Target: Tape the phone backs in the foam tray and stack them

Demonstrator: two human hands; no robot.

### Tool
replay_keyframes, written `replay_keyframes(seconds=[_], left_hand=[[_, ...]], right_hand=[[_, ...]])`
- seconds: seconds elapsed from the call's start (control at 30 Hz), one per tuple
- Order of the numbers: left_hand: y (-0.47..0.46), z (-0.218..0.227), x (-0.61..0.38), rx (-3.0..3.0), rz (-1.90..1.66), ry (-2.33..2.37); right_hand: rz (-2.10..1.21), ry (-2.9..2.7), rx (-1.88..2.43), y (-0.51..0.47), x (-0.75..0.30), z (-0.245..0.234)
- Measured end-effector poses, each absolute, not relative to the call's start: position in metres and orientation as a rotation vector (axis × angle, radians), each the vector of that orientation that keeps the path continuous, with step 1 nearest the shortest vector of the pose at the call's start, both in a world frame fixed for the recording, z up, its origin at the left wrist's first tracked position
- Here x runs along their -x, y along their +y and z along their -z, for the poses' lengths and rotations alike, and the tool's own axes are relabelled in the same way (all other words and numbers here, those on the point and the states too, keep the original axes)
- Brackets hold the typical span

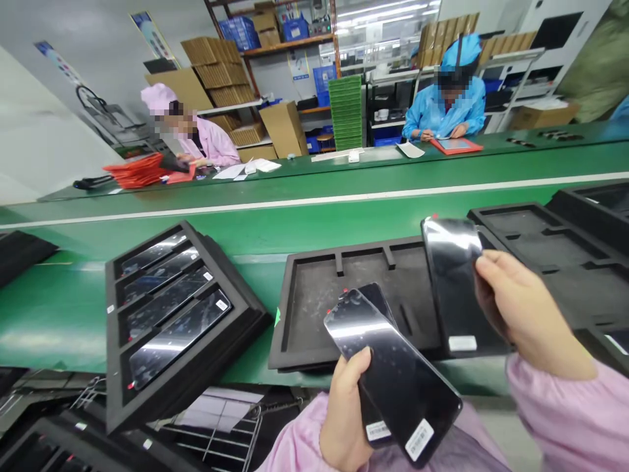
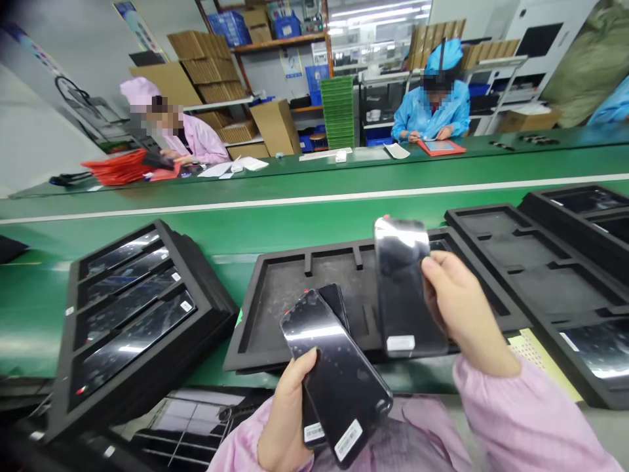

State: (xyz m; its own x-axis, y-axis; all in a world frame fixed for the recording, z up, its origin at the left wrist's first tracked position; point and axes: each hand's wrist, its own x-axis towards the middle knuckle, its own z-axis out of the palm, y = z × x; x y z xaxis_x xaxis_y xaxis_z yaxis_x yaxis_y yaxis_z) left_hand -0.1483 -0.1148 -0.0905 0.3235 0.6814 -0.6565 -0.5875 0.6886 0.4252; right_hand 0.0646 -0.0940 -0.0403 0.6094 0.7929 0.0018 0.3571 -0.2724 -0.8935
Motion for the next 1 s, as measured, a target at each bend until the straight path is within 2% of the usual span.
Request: replay_keyframes(seconds=[0.07,0.27,0.4,0.57,0.63,0.73,0.83,1.0], left_hand=[[-0.114,0.092,0.154,-0.134,-0.81,0.961],[-0.114,0.084,0.157,-0.419,-0.741,0.823],[-0.11,0.077,0.15,-0.61,-0.657,0.742],[-0.106,0.068,0.14,-0.794,-0.445,0.701],[-0.107,0.066,0.138,-0.802,-0.417,0.666],[-0.108,0.065,0.138,-0.801,-0.43,0.602],[-0.106,0.064,0.141,-0.822,-0.456,0.49],[-0.105,0.063,0.144,-0.85,-0.424,0.455]], right_hand=[[-0.414,-0.958,1.948,-0.076,-0.083,0.04],[-0.288,-1.263,2.095,-0.061,-0.091,0.071],[-0.021,-1.628,1.784,-0.073,-0.074,0.068],[-0.317,-2.027,1.237,-0.083,-0.047,0.034],[-0.252,-2.151,1.106,-0.086,-0.039,0.027],[0.021,-2.18,0.992,-0.094,-0.033,0.025],[0.103,-2.16,0.963,-0.107,-0.033,0.025],[-0.029,-2.213,1.145,-0.107,-0.032,0.021]])
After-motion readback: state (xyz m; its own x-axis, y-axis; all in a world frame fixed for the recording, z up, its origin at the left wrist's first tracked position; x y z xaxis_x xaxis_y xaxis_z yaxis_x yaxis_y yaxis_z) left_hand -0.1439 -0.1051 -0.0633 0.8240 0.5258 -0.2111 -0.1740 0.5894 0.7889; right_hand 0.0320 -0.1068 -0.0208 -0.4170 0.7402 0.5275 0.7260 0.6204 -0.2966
